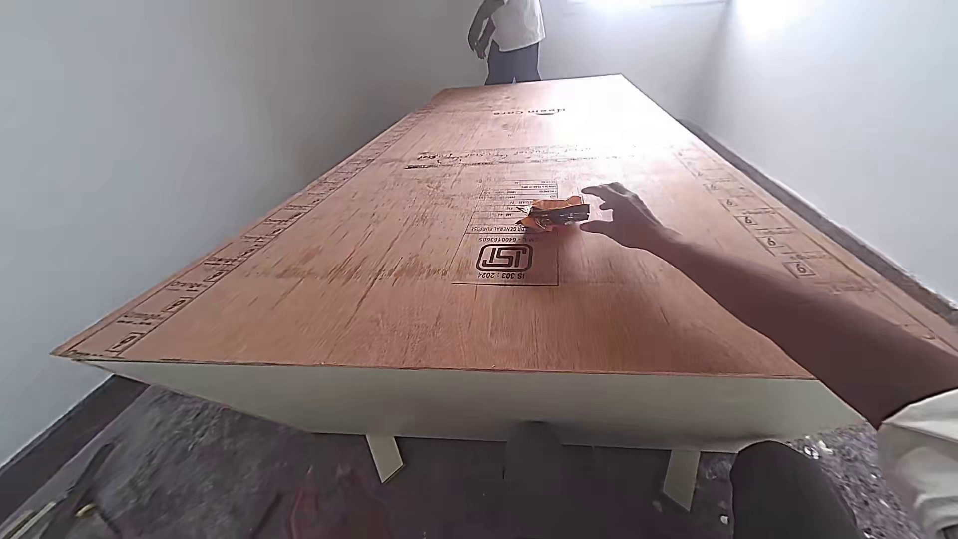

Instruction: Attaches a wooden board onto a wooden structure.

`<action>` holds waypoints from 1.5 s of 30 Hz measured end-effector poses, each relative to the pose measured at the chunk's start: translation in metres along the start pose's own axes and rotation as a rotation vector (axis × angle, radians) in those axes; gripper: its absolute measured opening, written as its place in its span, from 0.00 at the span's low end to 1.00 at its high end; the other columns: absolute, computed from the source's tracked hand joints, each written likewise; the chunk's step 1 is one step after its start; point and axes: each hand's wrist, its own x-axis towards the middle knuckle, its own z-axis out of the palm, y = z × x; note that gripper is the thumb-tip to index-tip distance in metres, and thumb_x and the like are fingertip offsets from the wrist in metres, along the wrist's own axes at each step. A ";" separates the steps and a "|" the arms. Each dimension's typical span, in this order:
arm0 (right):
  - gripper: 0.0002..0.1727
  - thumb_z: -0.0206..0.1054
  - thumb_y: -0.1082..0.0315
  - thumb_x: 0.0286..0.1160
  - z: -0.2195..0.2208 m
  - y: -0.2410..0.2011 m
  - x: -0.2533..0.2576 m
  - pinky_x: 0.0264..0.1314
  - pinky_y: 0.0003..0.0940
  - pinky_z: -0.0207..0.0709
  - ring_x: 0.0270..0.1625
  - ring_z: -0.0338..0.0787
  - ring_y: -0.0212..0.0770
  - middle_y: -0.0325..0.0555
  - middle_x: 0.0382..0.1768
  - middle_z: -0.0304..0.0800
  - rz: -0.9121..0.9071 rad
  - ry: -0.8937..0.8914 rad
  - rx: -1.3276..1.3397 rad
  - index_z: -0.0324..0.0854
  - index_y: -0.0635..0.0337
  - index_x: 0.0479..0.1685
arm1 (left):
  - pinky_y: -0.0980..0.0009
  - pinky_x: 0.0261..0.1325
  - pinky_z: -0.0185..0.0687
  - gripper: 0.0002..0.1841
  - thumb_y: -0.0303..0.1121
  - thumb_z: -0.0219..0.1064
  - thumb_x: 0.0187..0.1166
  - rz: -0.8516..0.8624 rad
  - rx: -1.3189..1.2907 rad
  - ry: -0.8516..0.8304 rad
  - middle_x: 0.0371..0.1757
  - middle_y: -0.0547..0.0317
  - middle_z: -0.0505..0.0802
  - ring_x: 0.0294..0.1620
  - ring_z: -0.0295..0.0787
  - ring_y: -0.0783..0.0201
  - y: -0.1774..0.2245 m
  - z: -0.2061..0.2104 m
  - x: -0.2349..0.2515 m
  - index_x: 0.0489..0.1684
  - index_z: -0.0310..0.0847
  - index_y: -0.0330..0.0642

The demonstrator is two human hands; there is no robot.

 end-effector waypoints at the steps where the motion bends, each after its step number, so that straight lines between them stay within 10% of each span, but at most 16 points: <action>1: 0.35 0.80 0.57 0.71 0.007 -0.004 0.005 0.64 0.60 0.82 0.65 0.87 0.61 0.60 0.77 0.76 -0.045 0.015 -0.033 0.76 0.53 0.80 | 0.59 0.78 0.75 0.24 0.36 0.66 0.84 0.156 -0.091 0.039 0.66 0.21 0.86 0.72 0.84 0.38 0.034 0.013 0.025 0.64 0.81 0.16; 4: 0.12 0.68 0.65 0.79 0.024 -0.019 0.022 0.54 0.65 0.81 0.57 0.90 0.61 0.58 0.64 0.86 -0.040 -0.001 -0.164 0.88 0.58 0.55 | 0.55 0.69 0.82 0.18 0.34 0.64 0.82 0.513 -0.281 -0.151 0.53 0.32 0.93 0.60 0.90 0.46 0.146 0.052 0.073 0.52 0.88 0.23; 7: 0.11 0.62 0.67 0.83 0.020 -0.022 0.024 0.54 0.65 0.80 0.56 0.90 0.62 0.59 0.55 0.88 0.051 0.001 -0.208 0.89 0.63 0.44 | 0.48 0.59 0.86 0.10 0.27 0.67 0.80 0.679 -0.337 -0.589 0.47 0.46 0.96 0.51 0.93 0.51 0.233 0.111 0.091 0.49 0.93 0.35; 13: 0.23 0.69 0.60 0.82 -0.007 0.024 -0.011 0.73 0.61 0.74 0.69 0.84 0.61 0.62 0.68 0.84 0.152 -0.062 0.034 0.82 0.59 0.73 | 0.42 0.74 0.76 0.17 0.23 0.57 0.84 0.744 -0.093 -1.132 0.62 0.42 0.93 0.67 0.89 0.43 0.323 0.231 0.085 0.62 0.90 0.39; 18: 0.19 0.64 0.63 0.84 -0.015 0.038 -0.050 0.75 0.55 0.74 0.69 0.85 0.53 0.55 0.67 0.86 0.049 -0.107 0.025 0.85 0.63 0.66 | 0.37 0.68 0.78 0.15 0.36 0.65 0.84 0.516 0.202 -1.064 0.56 0.31 0.91 0.64 0.87 0.35 0.359 0.259 0.081 0.52 0.86 0.29; 26: 0.17 0.68 0.59 0.82 -0.007 0.040 -0.053 0.80 0.53 0.70 0.77 0.79 0.50 0.52 0.72 0.83 0.107 -0.155 0.087 0.88 0.62 0.58 | 0.39 0.71 0.79 0.20 0.36 0.66 0.83 0.549 0.315 -1.029 0.73 0.34 0.84 0.70 0.85 0.37 0.371 0.302 0.078 0.68 0.80 0.32; 45: 0.12 0.67 0.59 0.83 -0.002 0.046 -0.050 0.77 0.55 0.70 0.72 0.82 0.49 0.47 0.65 0.87 0.078 -0.159 0.078 0.91 0.58 0.47 | 0.37 0.65 0.81 0.19 0.40 0.61 0.88 0.499 0.366 -0.941 0.55 0.31 0.92 0.64 0.88 0.35 0.367 0.313 0.083 0.48 0.86 0.28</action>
